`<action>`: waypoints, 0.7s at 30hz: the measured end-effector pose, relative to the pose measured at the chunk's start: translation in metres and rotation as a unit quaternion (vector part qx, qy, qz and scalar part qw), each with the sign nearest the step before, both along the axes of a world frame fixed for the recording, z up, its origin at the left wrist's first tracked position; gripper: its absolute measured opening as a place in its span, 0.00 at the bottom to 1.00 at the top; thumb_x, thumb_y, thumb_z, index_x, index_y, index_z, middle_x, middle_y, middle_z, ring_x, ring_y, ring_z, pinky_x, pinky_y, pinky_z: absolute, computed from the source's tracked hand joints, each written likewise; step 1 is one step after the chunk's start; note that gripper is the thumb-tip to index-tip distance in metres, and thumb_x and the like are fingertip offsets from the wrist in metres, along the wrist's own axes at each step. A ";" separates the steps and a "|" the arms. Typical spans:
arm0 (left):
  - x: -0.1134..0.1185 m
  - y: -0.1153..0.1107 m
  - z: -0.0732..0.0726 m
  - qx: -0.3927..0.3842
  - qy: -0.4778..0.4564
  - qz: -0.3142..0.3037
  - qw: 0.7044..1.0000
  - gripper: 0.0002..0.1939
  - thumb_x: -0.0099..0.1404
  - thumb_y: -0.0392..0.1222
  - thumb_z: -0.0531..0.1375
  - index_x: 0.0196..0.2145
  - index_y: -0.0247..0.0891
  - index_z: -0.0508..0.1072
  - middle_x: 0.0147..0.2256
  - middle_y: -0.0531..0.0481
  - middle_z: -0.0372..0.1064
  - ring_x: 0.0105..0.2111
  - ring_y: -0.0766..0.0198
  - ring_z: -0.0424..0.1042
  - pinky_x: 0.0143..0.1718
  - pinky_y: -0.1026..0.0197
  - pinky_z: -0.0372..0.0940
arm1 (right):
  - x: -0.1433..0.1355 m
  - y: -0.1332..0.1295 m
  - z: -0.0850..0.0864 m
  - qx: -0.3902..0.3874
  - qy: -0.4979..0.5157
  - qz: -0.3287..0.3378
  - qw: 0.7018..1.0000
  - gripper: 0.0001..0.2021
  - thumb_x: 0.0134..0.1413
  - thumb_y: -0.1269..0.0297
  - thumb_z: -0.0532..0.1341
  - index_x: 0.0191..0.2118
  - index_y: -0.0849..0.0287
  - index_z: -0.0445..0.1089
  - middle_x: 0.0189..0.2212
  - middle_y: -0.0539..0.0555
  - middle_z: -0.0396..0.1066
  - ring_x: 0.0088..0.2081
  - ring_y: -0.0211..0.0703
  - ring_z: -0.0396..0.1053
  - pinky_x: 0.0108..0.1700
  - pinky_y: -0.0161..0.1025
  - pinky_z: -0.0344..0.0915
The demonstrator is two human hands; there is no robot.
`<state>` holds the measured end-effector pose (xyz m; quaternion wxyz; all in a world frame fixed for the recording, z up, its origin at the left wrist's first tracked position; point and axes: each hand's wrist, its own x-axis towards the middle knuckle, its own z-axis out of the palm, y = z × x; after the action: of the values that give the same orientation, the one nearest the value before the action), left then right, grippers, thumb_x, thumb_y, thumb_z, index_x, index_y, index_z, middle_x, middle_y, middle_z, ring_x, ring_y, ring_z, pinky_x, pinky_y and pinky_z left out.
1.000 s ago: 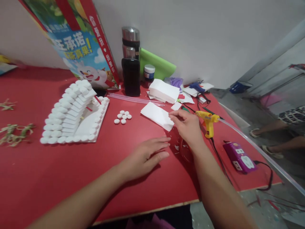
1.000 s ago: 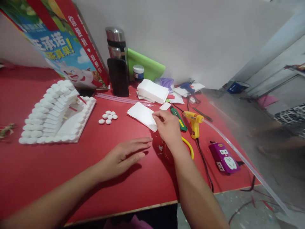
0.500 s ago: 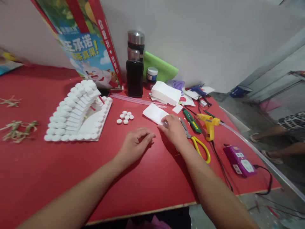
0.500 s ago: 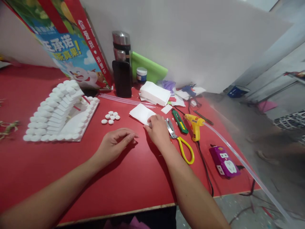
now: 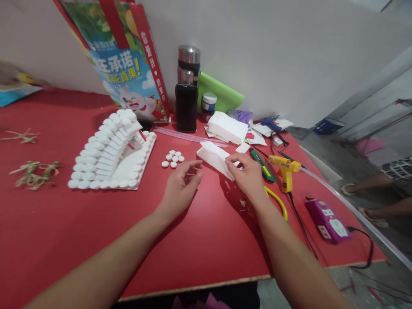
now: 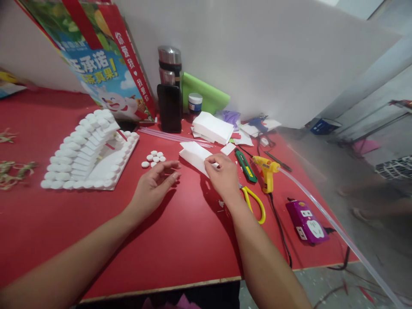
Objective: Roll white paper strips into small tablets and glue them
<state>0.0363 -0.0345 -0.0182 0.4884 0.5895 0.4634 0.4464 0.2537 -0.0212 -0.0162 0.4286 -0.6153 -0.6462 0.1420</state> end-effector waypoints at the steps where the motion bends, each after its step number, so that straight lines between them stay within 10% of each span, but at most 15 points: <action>1: -0.001 0.001 -0.001 0.006 -0.002 0.009 1.000 0.19 0.67 0.45 0.62 0.53 0.36 0.73 0.51 0.39 0.74 0.46 0.55 0.75 0.46 0.52 0.73 | 0.002 -0.002 0.003 0.014 0.019 0.001 1.000 0.07 0.57 0.64 0.62 0.30 0.56 0.75 0.36 0.53 0.79 0.37 0.45 0.73 0.39 0.40 0.65; 9: 0.000 0.004 -0.001 -0.022 -0.023 0.016 0.999 0.20 0.66 0.45 0.63 0.53 0.36 0.72 0.52 0.38 0.74 0.51 0.51 0.74 0.45 0.52 0.71 | 0.009 0.003 -0.008 -0.081 0.002 0.040 0.996 0.06 0.52 0.66 0.62 0.27 0.55 0.76 0.26 0.50 0.77 0.29 0.44 0.72 0.34 0.40 0.64; 16: 0.001 0.002 0.000 -0.066 -0.075 0.005 0.995 0.22 0.65 0.49 0.65 0.53 0.37 0.72 0.52 0.37 0.74 0.50 0.51 0.75 0.49 0.50 0.71 | 0.008 -0.007 0.016 0.148 0.129 -0.070 0.978 0.08 0.63 0.58 0.62 0.38 0.56 0.74 0.38 0.55 0.76 0.40 0.46 0.72 0.44 0.44 0.69; 21: -0.003 0.006 0.004 -0.079 -0.195 0.007 0.978 0.35 0.61 0.52 0.70 0.62 0.42 0.67 0.65 0.37 0.64 0.63 0.46 0.66 0.62 0.46 0.63 | 0.001 -0.021 0.032 -0.055 0.381 0.077 0.920 0.11 0.52 0.54 0.71 0.33 0.55 0.75 0.25 0.48 0.72 0.25 0.38 0.67 0.28 0.36 0.64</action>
<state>0.0330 -0.0281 -0.0143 0.6116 0.4472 0.3973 0.5178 0.2549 -0.0417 0.0159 0.5953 -0.4857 -0.4707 0.4337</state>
